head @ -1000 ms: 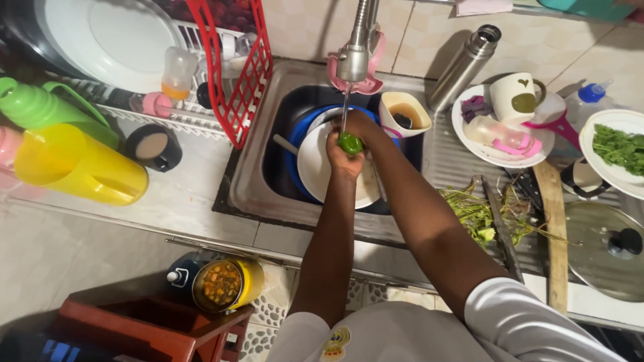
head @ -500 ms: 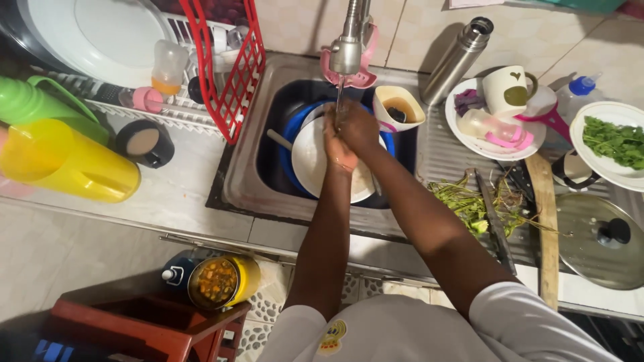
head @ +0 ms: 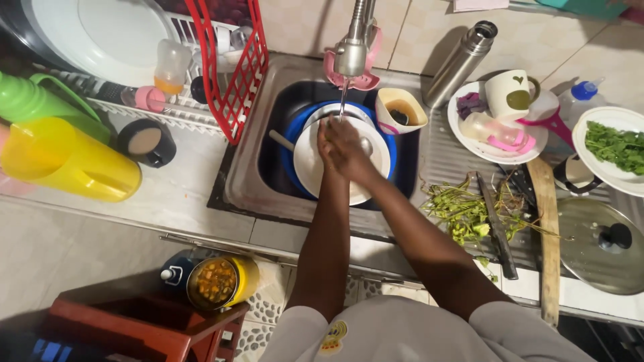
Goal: Washing and chopping green leafy vegetables and a bell pepper in a sink area
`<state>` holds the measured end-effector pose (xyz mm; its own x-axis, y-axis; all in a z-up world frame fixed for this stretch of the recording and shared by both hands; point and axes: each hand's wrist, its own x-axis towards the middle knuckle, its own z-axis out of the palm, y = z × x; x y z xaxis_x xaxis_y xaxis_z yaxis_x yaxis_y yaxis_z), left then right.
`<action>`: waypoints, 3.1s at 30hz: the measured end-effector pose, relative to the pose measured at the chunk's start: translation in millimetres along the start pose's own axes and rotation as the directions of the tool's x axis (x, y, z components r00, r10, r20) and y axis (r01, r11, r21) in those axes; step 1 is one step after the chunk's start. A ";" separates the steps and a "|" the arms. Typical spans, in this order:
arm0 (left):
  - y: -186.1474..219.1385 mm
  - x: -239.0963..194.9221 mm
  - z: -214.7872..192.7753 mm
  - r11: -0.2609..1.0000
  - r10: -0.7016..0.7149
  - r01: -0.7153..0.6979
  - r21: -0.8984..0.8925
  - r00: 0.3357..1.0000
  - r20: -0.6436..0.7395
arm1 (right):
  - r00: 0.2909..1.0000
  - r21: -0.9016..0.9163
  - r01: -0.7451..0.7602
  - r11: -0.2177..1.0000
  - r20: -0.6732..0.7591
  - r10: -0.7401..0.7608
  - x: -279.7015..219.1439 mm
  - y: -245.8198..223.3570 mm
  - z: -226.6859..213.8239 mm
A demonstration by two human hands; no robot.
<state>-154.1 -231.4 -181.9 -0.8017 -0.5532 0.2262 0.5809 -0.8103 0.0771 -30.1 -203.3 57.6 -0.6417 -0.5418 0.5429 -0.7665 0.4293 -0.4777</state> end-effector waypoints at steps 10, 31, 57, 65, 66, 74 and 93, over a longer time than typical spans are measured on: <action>68.9 12.0 130.0 0.863 -0.501 0.495 -0.104 0.811 -0.302 | 0.994 -0.189 0.105 0.976 -0.018 -0.111 51.4 59.1 19.6; 69.4 21.8 142.8 0.658 -0.600 0.751 0.056 0.568 -0.564 | 0.980 -0.218 -0.137 0.966 0.111 0.164 28.4 80.5 -14.6; 89.8 23.3 153.9 0.626 -0.238 0.729 0.277 0.517 -0.822 | 0.832 -0.160 -0.536 0.829 -0.268 0.486 157.0 193.1 -65.2; 76.0 27.5 125.2 0.742 -0.534 0.669 -0.042 0.552 -0.640 | 0.822 0.073 -0.568 0.819 -0.003 0.570 -58.2 33.9 -84.2; 76.0 24.3 122.4 0.723 -0.551 0.690 -0.048 0.532 -0.643 | 0.806 0.069 -0.589 0.805 -0.015 0.591 -79.3 19.6 -94.2; 39.5 -15.1 146.7 0.673 -0.529 0.624 0.398 0.782 -0.331 | 0.640 -0.257 -0.766 0.589 -0.223 0.735 -244.0 -15.1 -198.2; 19.6 -66.2 217.4 -0.246 -0.219 -0.717 0.652 0.697 0.683 | 0.505 -0.221 -0.862 0.456 -0.297 0.811 -355.7 -21.5 -222.0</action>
<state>-59.1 -168.6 15.8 -0.5897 -0.0760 0.8040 0.5236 0.7220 0.4522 208.8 140.7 28.1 -0.9527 0.2895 0.0922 0.1984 0.8226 -0.5329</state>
